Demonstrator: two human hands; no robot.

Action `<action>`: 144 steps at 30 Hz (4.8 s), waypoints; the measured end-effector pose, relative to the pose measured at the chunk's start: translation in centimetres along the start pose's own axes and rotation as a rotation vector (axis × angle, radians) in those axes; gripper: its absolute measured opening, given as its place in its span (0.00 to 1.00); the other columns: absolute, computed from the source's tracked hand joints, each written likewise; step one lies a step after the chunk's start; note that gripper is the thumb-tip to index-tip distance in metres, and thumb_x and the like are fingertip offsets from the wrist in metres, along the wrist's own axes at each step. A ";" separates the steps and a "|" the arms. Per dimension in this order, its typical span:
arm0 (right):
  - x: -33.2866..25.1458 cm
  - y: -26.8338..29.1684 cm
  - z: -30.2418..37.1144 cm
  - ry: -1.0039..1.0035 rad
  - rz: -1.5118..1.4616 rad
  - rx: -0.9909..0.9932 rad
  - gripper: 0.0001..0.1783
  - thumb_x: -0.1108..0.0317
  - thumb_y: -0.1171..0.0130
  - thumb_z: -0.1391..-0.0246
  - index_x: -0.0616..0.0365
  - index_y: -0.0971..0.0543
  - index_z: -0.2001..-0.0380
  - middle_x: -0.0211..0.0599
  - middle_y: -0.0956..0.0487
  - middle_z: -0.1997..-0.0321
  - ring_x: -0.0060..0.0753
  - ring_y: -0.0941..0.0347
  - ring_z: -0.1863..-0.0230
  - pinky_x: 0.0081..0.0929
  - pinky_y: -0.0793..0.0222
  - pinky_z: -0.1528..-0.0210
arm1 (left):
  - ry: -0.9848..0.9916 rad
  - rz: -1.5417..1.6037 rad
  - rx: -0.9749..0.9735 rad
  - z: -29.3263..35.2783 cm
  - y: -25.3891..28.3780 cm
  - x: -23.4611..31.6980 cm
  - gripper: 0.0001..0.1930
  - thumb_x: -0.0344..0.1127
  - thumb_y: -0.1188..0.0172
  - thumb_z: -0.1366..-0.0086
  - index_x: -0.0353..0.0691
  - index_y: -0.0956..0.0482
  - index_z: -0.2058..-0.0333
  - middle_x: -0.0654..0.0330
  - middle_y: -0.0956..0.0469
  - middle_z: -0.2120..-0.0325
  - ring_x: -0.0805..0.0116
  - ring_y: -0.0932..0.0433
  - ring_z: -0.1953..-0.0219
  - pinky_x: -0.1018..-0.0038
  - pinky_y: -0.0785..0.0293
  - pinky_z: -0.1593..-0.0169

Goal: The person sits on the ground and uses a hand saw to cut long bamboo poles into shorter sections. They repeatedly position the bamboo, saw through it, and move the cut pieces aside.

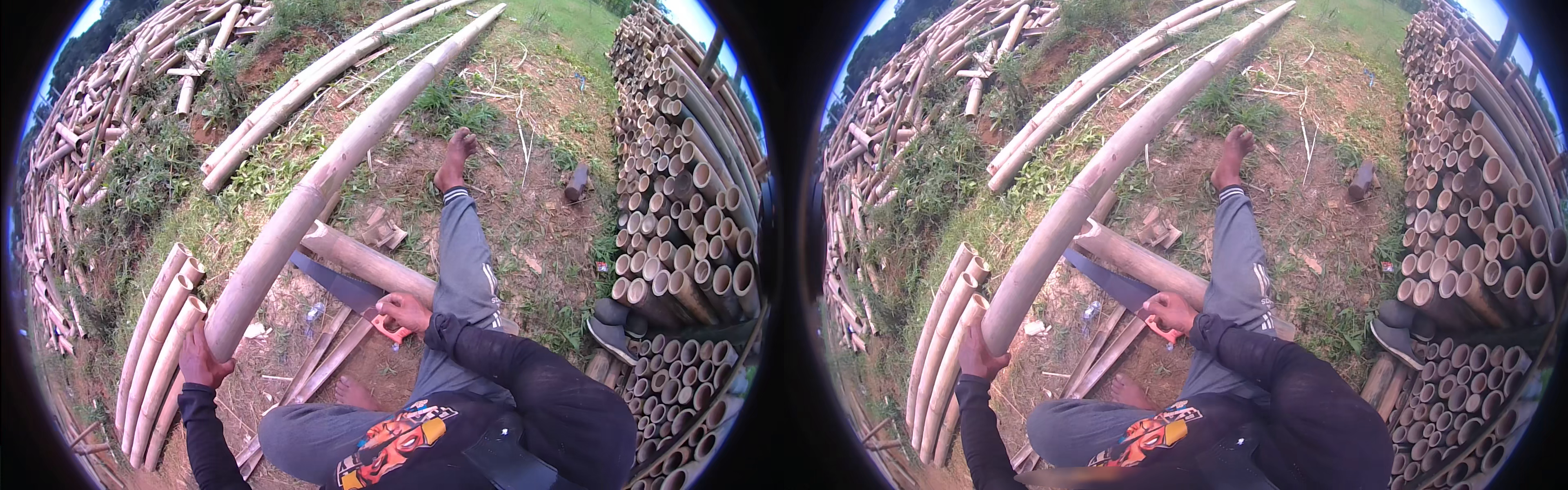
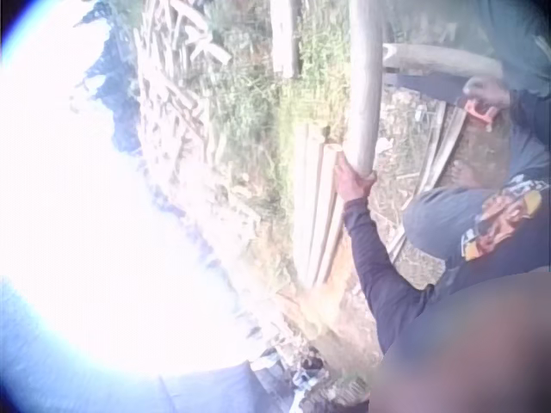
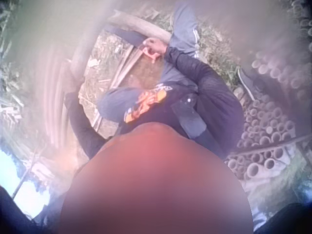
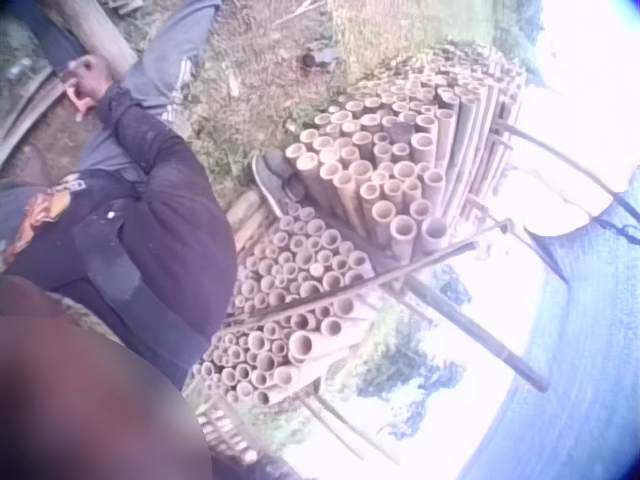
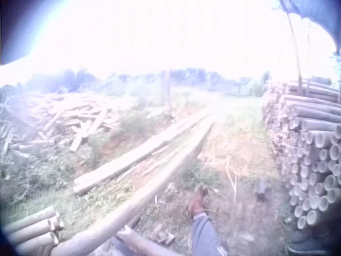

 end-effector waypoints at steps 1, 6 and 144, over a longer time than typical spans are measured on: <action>-2.0 0.0 -1.4 -0.003 -0.067 0.025 0.26 0.48 0.37 0.33 0.61 0.21 0.47 0.34 0.18 0.57 0.23 0.22 0.61 0.26 0.24 0.59 | 0.037 -0.077 0.013 3.8 1.0 -3.4 0.56 0.44 0.20 0.64 0.39 0.37 0.34 0.46 0.26 0.46 0.43 0.24 0.44 0.51 0.27 0.42; -15.3 -3.3 -8.9 0.122 -0.709 -0.006 0.60 0.30 0.30 0.47 0.61 0.42 0.28 0.52 0.30 0.34 0.49 0.31 0.33 0.49 0.35 0.29 | 0.373 -0.407 0.121 25.1 5.9 -21.1 0.59 0.37 0.22 0.62 0.42 0.42 0.29 0.51 0.29 0.36 0.51 0.32 0.31 0.44 0.45 0.28; -21.8 -13.8 -19.7 1.107 1.449 -0.174 0.38 0.76 0.35 0.54 0.51 0.23 0.35 0.47 0.23 0.36 0.55 0.29 0.34 0.49 0.36 0.30 | 0.337 0.986 0.028 14.9 -8.6 -1.0 0.30 0.49 0.29 0.40 0.42 0.21 0.42 0.50 0.15 0.58 0.52 0.15 0.56 0.58 0.20 0.51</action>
Point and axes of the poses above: each hand's wrist, its own z-axis away from the middle knuckle, its own y-axis out of the back of the hand, x = y × z, the point moved 8 cm from there along -z, towards the middle knuckle
